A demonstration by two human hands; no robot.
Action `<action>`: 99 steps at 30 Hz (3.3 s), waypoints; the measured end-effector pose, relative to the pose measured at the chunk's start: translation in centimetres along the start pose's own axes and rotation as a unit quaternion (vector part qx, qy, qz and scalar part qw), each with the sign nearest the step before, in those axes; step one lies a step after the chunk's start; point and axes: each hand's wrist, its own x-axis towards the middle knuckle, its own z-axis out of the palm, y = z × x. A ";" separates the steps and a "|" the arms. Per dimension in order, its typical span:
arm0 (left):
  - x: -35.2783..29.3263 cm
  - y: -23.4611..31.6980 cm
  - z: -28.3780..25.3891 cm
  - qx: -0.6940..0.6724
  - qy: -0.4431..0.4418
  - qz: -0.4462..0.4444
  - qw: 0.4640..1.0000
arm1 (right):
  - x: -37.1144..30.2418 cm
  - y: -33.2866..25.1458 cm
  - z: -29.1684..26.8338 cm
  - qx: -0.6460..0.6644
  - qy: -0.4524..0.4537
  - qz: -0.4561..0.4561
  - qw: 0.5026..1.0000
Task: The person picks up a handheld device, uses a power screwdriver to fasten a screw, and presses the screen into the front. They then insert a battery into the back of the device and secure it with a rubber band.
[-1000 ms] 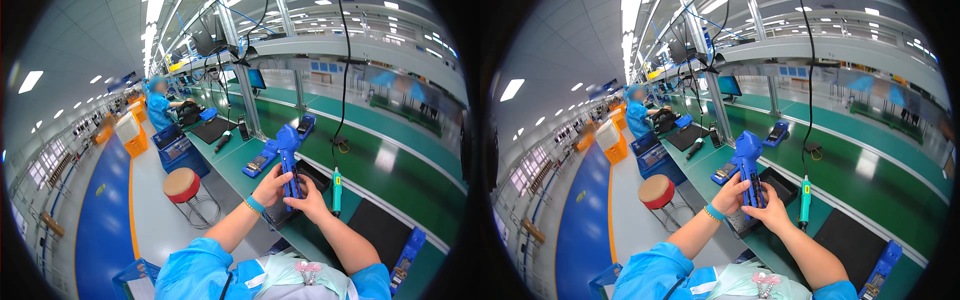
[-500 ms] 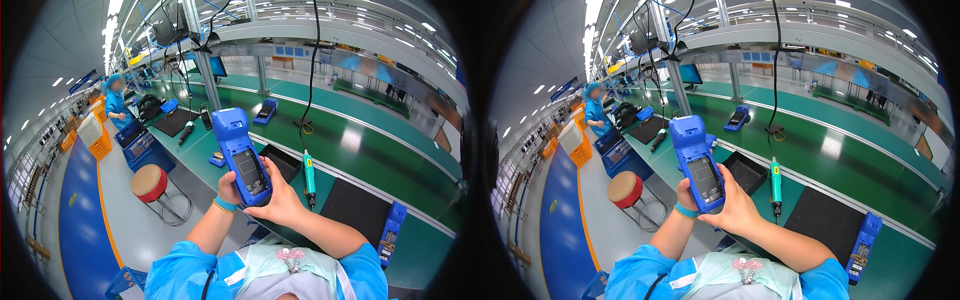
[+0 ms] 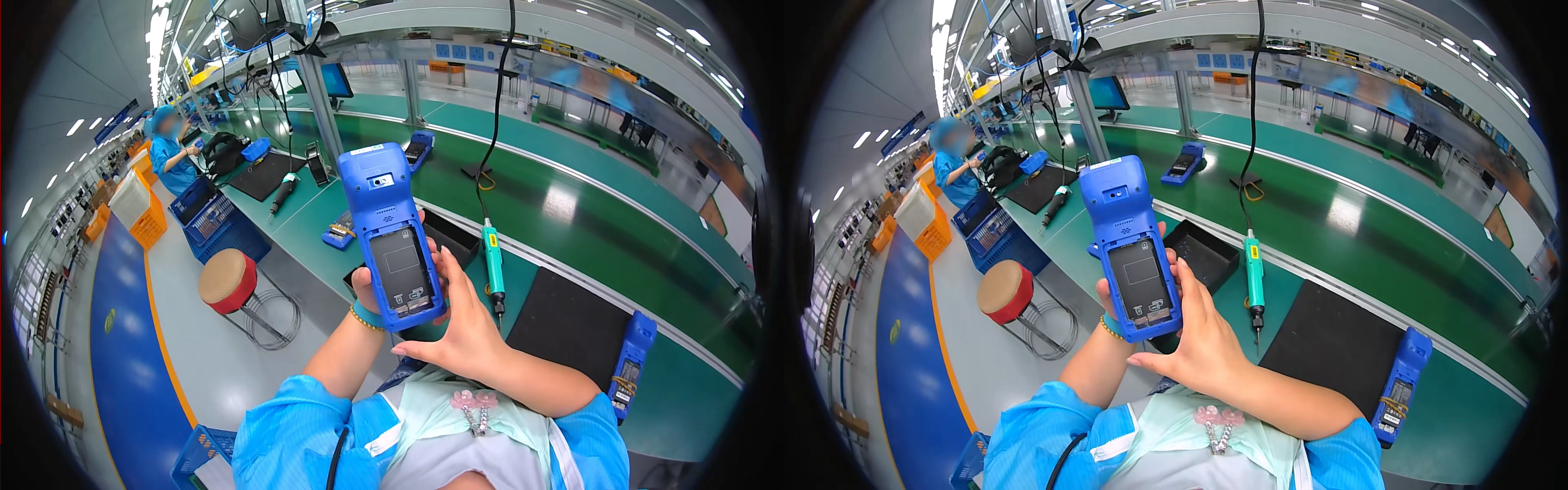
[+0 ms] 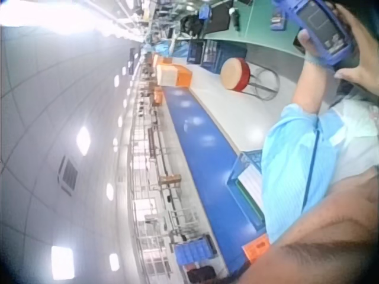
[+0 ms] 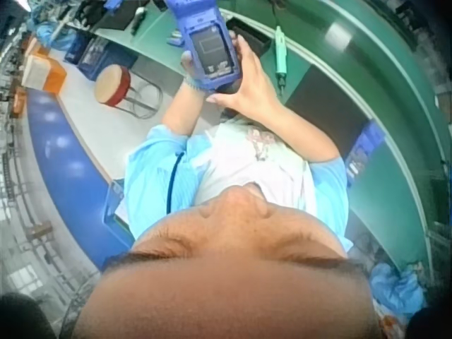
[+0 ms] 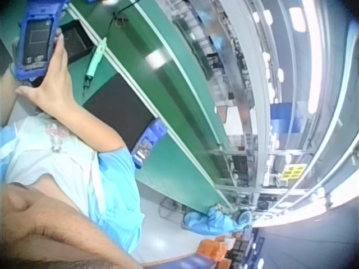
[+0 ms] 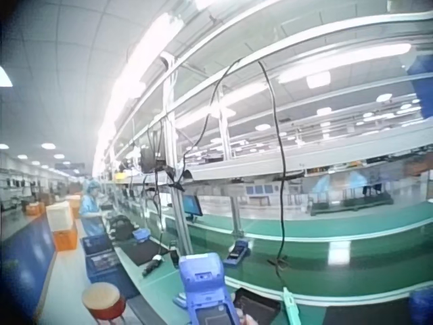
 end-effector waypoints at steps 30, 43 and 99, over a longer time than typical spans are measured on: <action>-6.9 -9.3 -0.4 0.630 0.010 -0.166 0.759 | -0.5 27.7 -18.7 -0.298 0.401 0.426 0.754; -7.8 -9.3 -1.8 0.539 0.115 -0.185 0.814 | -5.8 19.9 -24.6 -0.368 0.230 0.399 0.808; -0.8 3.5 0.4 0.162 0.429 0.044 0.888 | 3.9 6.2 3.0 -0.140 0.120 -0.379 0.907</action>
